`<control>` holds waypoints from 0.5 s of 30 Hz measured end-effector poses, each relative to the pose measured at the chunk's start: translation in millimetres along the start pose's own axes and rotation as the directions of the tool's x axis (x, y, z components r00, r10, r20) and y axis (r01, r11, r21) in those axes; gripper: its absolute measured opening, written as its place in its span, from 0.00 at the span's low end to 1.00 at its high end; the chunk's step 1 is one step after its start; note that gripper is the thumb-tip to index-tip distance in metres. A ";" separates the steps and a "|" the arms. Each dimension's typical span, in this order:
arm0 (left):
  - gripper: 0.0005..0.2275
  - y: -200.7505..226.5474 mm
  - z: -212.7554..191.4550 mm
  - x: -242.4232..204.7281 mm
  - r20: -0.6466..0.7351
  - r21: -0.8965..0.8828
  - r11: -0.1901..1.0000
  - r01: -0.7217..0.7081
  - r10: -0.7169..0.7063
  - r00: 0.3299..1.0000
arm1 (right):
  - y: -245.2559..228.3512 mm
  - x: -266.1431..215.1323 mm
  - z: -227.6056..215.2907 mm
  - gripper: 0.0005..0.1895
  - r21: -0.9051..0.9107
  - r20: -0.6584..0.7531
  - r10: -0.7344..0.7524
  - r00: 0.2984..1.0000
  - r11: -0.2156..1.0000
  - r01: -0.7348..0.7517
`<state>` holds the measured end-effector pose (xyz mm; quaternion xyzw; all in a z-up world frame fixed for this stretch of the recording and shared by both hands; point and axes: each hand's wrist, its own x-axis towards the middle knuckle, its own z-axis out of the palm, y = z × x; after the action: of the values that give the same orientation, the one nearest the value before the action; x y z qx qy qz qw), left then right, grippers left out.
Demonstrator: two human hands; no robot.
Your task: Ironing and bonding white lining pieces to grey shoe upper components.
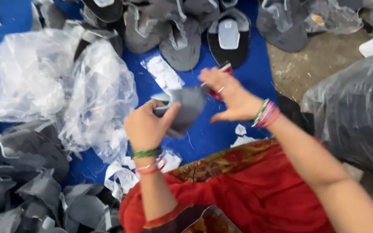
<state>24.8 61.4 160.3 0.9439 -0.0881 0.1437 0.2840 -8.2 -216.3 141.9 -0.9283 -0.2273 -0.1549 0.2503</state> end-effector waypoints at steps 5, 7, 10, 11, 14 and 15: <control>0.15 -18.0 -22.3 -0.9 0.190 -0.421 0.907 -0.017 0.107 0.976 | -5.3 -44.7 78.8 0.36 0.554 0.590 0.074 0.804 0.687 -0.470; 0.12 -29.9 -8.9 6.7 0.134 -0.419 0.906 -0.055 0.121 0.984 | -8.6 -70.5 120.4 0.33 0.795 0.597 -0.012 0.802 0.146 -0.589; 0.12 -13.9 -4.8 11.7 0.121 -0.428 0.882 0.199 -0.162 0.979 | -34.9 -67.9 134.3 0.34 0.816 0.452 0.164 0.877 -0.474 -0.331; 0.12 -7.4 -10.6 9.8 0.119 -0.423 0.882 0.207 -0.172 0.978 | -30.5 -70.2 142.4 0.34 0.810 0.458 0.155 0.875 -0.479 -0.338; 0.11 -3.5 -10.7 -10.0 -0.099 -0.908 0.412 -0.072 -0.042 0.994 | -27.3 -67.9 143.4 0.30 0.689 0.595 0.369 0.714 -0.691 -0.217; 0.06 -13.1 -1.1 -26.3 -0.255 -0.799 0.560 -0.220 0.016 0.967 | -32.6 -59.1 128.5 0.31 0.720 0.528 0.375 0.762 -0.674 -0.167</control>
<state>3.0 75.1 146.0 0.6735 -0.1764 0.2078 0.6871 -52.4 -142.7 24.9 -0.2256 0.1082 0.1593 0.9550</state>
